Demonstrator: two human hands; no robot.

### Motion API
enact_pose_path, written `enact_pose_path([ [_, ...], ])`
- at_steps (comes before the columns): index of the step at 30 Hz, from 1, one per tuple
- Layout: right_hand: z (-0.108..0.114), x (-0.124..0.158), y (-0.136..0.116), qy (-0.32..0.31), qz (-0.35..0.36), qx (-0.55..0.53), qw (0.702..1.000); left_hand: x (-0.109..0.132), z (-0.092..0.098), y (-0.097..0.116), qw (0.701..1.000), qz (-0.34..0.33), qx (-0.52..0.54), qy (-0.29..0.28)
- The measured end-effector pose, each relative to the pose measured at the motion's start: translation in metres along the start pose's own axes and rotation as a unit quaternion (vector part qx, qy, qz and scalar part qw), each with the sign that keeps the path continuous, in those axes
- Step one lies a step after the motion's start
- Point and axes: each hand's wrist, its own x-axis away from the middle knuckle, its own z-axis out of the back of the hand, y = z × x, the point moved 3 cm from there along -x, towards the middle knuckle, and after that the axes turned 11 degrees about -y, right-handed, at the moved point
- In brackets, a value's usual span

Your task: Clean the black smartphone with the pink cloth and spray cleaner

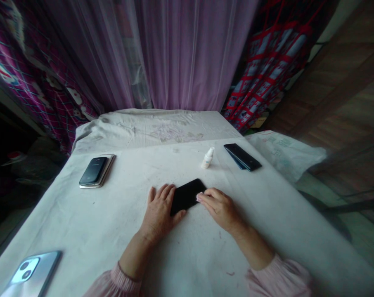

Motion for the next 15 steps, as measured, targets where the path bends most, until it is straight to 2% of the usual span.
enact_pose_path([
  [5, -0.013, -0.008, -0.022, -0.03, 0.047, 0.023, 0.998, -0.001, 0.002, 0.0, 1.0, -0.004, 0.0, 0.0],
  [8, -0.014, -0.011, -0.026, -0.043, 0.061, 0.027, 0.997, -0.001, 0.002, 0.0, 1.0, -0.005, 0.001, 0.001],
  [11, -0.008, -0.009, -0.017, -0.044, 0.044, 0.018, 0.998, -0.001, 0.002, -0.001, 1.0, -0.005, 0.003, -0.004],
  [15, 0.005, 0.001, 0.011, -0.027, -0.004, 0.012, 1.0, -0.001, 0.003, -0.001, 1.0, -0.003, 0.004, -0.017],
])
